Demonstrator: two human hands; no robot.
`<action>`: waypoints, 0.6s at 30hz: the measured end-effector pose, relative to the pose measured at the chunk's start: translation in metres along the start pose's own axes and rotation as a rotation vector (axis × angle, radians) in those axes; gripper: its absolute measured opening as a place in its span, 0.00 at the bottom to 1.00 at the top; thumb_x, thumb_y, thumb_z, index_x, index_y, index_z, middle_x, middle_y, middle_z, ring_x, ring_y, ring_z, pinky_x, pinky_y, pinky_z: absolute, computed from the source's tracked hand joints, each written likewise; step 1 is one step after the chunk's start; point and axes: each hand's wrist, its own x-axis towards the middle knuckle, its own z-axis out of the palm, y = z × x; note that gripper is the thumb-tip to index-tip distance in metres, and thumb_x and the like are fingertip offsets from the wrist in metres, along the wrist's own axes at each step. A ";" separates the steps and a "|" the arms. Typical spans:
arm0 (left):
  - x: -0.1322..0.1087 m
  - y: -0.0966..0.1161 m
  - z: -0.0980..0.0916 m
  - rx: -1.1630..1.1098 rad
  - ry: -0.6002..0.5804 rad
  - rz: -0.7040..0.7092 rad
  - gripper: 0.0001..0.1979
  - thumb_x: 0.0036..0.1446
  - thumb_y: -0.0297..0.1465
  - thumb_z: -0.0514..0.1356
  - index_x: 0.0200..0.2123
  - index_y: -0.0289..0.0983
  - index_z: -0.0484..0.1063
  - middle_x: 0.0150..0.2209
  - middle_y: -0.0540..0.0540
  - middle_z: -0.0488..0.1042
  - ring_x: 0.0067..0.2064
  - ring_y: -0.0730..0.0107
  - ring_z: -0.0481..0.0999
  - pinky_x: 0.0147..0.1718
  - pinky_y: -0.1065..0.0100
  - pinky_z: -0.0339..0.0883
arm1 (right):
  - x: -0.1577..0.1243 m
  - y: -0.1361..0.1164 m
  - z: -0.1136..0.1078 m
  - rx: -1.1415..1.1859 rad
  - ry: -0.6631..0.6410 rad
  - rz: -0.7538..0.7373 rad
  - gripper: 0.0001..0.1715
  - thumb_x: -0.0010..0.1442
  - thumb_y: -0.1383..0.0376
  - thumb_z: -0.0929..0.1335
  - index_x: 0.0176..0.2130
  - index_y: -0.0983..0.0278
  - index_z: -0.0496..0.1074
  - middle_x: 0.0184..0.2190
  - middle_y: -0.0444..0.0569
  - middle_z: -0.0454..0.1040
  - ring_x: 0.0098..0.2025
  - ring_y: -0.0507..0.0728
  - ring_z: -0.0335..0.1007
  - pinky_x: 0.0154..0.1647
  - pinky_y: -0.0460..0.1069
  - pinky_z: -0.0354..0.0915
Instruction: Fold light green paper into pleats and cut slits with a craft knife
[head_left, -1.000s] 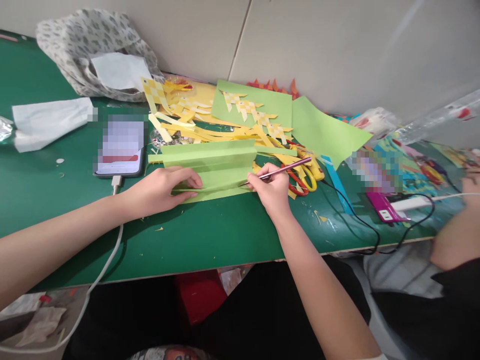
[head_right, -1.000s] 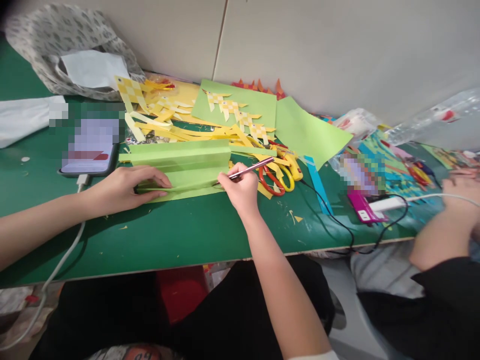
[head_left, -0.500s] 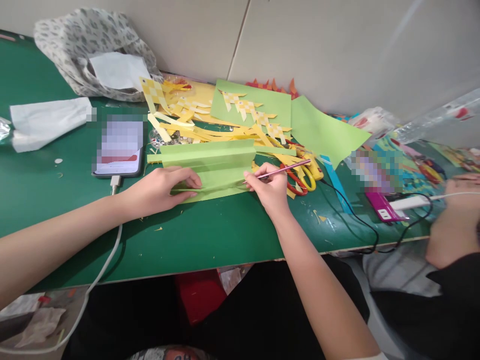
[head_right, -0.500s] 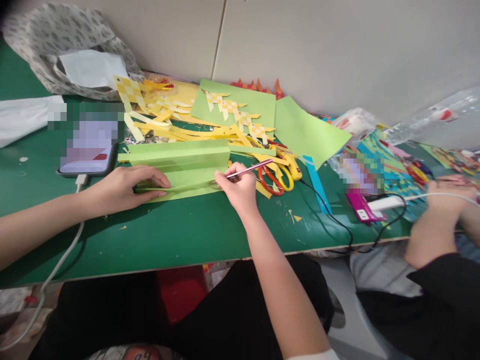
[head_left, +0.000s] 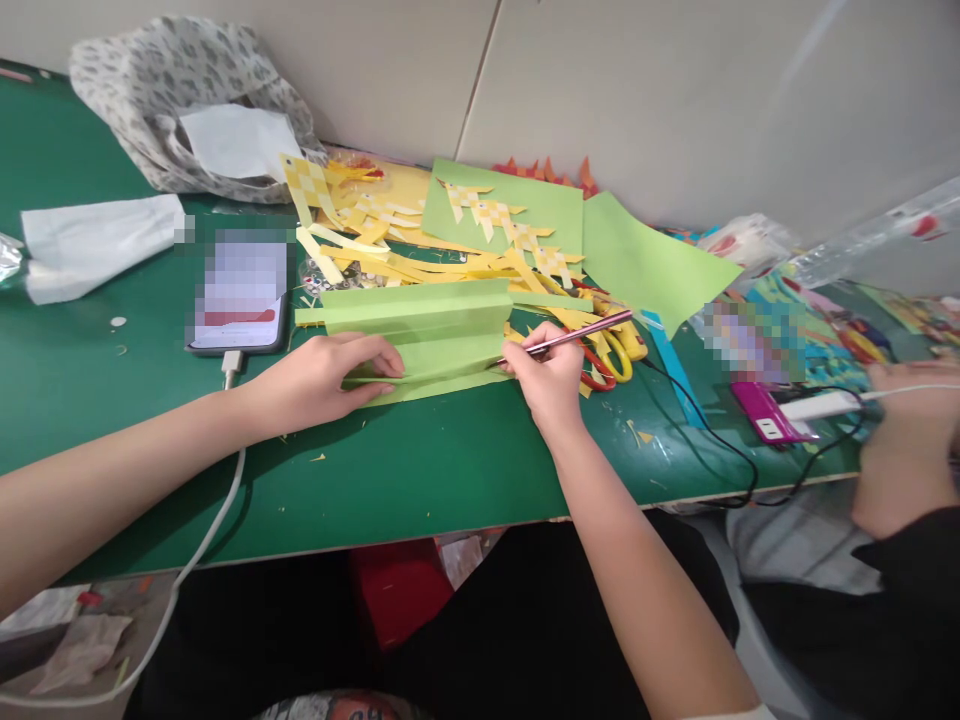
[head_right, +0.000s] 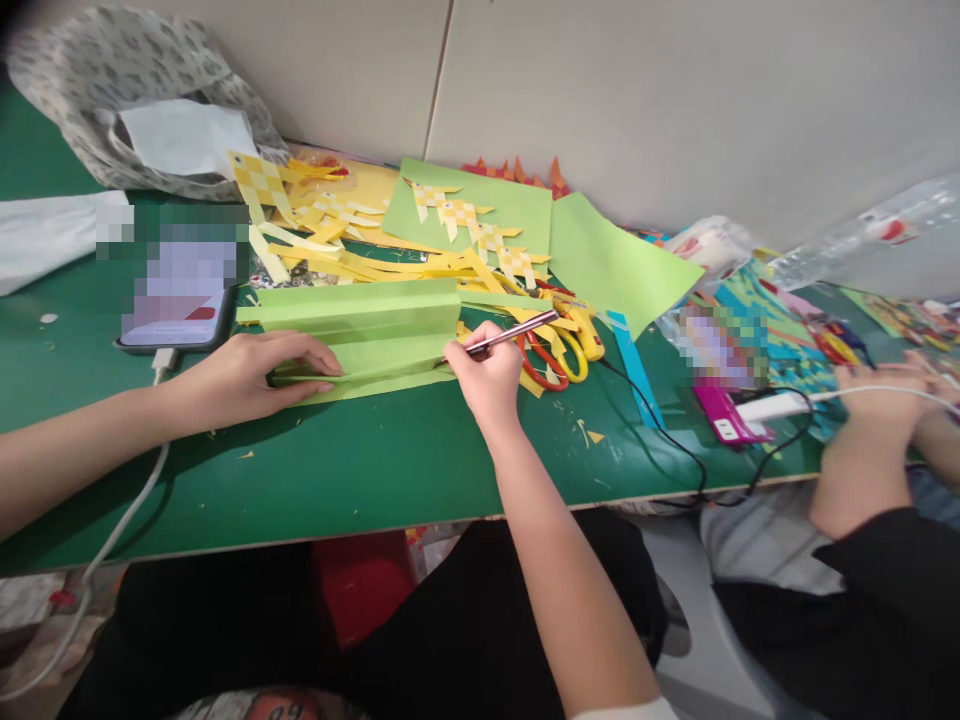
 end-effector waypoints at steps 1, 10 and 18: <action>0.000 0.000 0.000 -0.002 -0.001 -0.001 0.08 0.59 0.35 0.56 0.40 0.39 0.69 0.38 0.48 0.77 0.39 0.68 0.77 0.40 0.69 0.72 | 0.000 0.000 0.000 0.002 -0.024 -0.002 0.13 0.45 0.68 0.69 0.19 0.60 0.59 0.14 0.36 0.60 0.18 0.50 0.63 0.22 0.46 0.62; 0.000 -0.001 0.000 0.000 0.005 0.009 0.08 0.59 0.35 0.57 0.40 0.39 0.69 0.38 0.48 0.77 0.39 0.68 0.77 0.40 0.69 0.71 | -0.001 -0.001 0.000 -0.003 -0.035 0.003 0.14 0.45 0.67 0.70 0.19 0.60 0.58 0.13 0.36 0.60 0.18 0.50 0.63 0.21 0.46 0.61; 0.000 0.000 0.000 -0.003 0.002 0.017 0.08 0.59 0.35 0.57 0.40 0.38 0.68 0.38 0.48 0.76 0.39 0.69 0.77 0.40 0.70 0.70 | -0.001 -0.002 0.001 0.007 -0.017 0.005 0.13 0.44 0.70 0.69 0.19 0.60 0.59 0.13 0.36 0.60 0.17 0.51 0.62 0.20 0.46 0.59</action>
